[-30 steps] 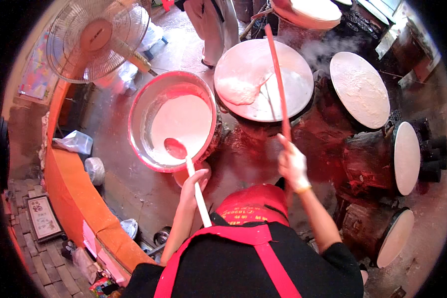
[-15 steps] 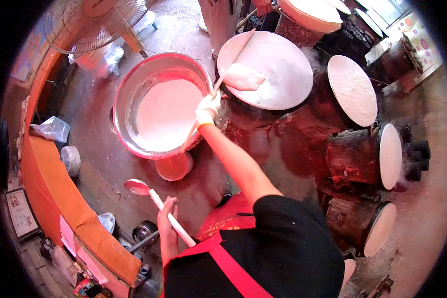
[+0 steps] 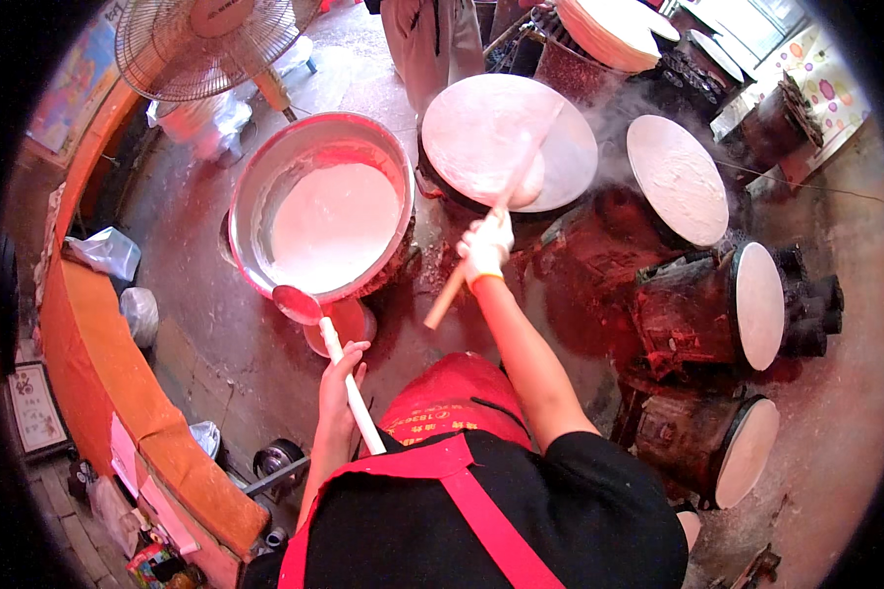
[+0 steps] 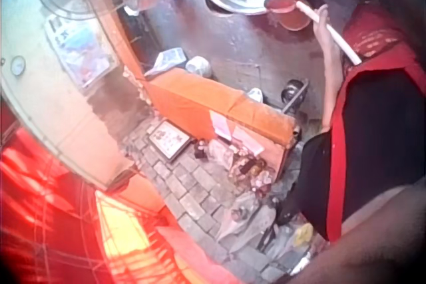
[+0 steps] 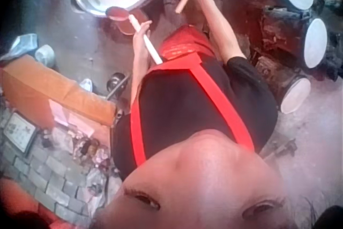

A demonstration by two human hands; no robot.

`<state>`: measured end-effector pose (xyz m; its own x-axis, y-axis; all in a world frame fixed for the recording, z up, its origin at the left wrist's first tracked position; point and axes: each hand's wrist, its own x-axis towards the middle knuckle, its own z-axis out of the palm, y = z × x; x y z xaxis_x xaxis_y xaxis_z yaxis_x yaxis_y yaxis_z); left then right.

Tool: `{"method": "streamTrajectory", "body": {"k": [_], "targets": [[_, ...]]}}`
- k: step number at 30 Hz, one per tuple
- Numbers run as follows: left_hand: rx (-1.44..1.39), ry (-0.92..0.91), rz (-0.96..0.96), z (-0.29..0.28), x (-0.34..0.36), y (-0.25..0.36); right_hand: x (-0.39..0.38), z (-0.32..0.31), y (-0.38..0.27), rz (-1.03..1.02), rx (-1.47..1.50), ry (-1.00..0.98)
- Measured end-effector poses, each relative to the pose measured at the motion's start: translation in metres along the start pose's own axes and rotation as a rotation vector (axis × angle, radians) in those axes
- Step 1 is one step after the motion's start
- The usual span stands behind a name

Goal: The person prepares thin crepes by spreading batter onto multiple hot circular plates using a ladle and a wooden stick.

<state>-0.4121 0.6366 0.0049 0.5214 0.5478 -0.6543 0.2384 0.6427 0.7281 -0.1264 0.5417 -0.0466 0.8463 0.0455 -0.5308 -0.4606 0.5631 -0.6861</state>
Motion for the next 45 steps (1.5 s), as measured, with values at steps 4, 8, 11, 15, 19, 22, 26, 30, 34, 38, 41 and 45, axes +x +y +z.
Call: {"method": "streamTrajectory", "body": {"k": [4,8,11,15,19,22,26,30,34,38,41,45], "targets": [[0.004,-0.055,-0.034,0.015,0.001,-0.005,-0.012,0.023,0.017,0.116,-0.272,-0.261],[0.032,-0.062,-0.032,0.029,0.003,-0.006,-0.020,-0.031,0.003,0.291,-0.321,-0.241],[0.019,-0.036,0.011,0.044,0.007,-0.017,-0.008,-0.093,-0.036,0.246,-0.322,-0.298],[0.036,-0.051,0.011,0.069,0.001,-0.022,0.012,-0.104,-0.084,0.218,-0.314,-0.237],[0.083,-0.071,-0.016,0.101,0.001,-0.029,0.025,-0.076,-0.083,0.252,-0.176,-0.302],[0.061,-0.076,-0.018,0.123,0.002,-0.031,0.009,-0.100,-0.089,0.406,-0.579,-0.582],[0.042,-0.068,0.043,0.149,0.001,-0.038,0.037,-0.160,-0.152,0.438,-0.612,-0.385],[0.005,-0.120,0.050,0.181,0.006,-0.043,0.078,-0.166,-0.176,0.363,-0.420,-0.356],[0.023,-0.086,0.031,0.210,0.007,-0.045,0.062,-0.152,-0.174,0.525,-0.628,-0.596],[-0.098,-0.080,0.007,0.225,-0.001,-0.051,0.095,-0.194,-0.224,0.568,-0.705,-0.541],[-0.182,-0.091,0.009,0.232,-0.007,-0.058,0.129,-0.184,-0.255,0.372,-0.800,-0.473],[-0.119,-0.183,0.010,0.240,-0.009,-0.044,0.148,-0.131,-0.233,0.117,-0.798,-0.473]]}}
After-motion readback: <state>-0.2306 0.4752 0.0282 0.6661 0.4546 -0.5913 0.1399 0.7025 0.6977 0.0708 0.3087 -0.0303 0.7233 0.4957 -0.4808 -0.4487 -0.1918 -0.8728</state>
